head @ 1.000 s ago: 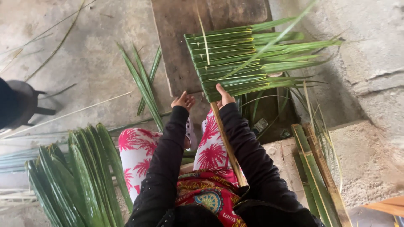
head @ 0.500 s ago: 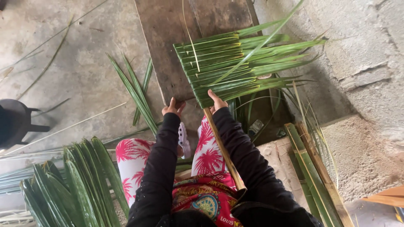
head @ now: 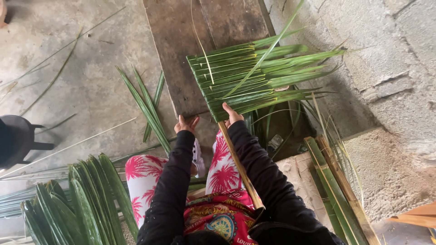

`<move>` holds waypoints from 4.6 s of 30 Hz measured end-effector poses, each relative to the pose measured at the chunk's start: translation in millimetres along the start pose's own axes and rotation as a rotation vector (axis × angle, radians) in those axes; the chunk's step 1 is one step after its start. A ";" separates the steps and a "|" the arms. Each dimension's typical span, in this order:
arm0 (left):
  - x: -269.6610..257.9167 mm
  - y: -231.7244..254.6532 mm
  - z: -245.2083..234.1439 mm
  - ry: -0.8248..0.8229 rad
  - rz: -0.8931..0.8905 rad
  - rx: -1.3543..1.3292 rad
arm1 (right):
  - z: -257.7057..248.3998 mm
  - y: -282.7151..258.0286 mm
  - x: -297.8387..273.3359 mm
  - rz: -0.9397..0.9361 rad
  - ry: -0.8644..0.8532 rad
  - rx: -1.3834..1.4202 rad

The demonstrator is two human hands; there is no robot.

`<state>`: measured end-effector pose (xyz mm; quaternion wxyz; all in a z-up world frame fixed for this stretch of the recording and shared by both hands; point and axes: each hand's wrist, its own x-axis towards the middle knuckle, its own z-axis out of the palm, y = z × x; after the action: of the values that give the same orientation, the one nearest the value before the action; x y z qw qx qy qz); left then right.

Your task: Weaving palm leaves onto a wooden stick to create a thatched panel

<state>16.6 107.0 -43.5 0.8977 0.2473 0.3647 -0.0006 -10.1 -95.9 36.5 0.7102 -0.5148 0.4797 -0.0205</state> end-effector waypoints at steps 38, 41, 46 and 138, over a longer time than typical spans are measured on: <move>13.5 -17.6 213.9 -0.269 0.619 2.004 | 10.5 -10.9 -12.1 0.031 -0.011 -0.006; 24.8 -23.6 213.6 -0.236 0.611 2.063 | 10.3 -4.9 0.0 0.029 -0.014 -0.024; 11.2 -2.3 223.5 -0.208 0.537 1.866 | 2.1 -4.0 -0.2 0.040 0.000 -0.061; -103.4 14.0 57.6 -0.506 -0.418 1.231 | -10.0 -57.2 -49.5 -0.010 -0.410 0.006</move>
<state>-19.1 75.1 65.7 0.6325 0.6282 0.1176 -0.4376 -17.2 -104.0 112.0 0.7944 -0.5087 0.3223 0.0797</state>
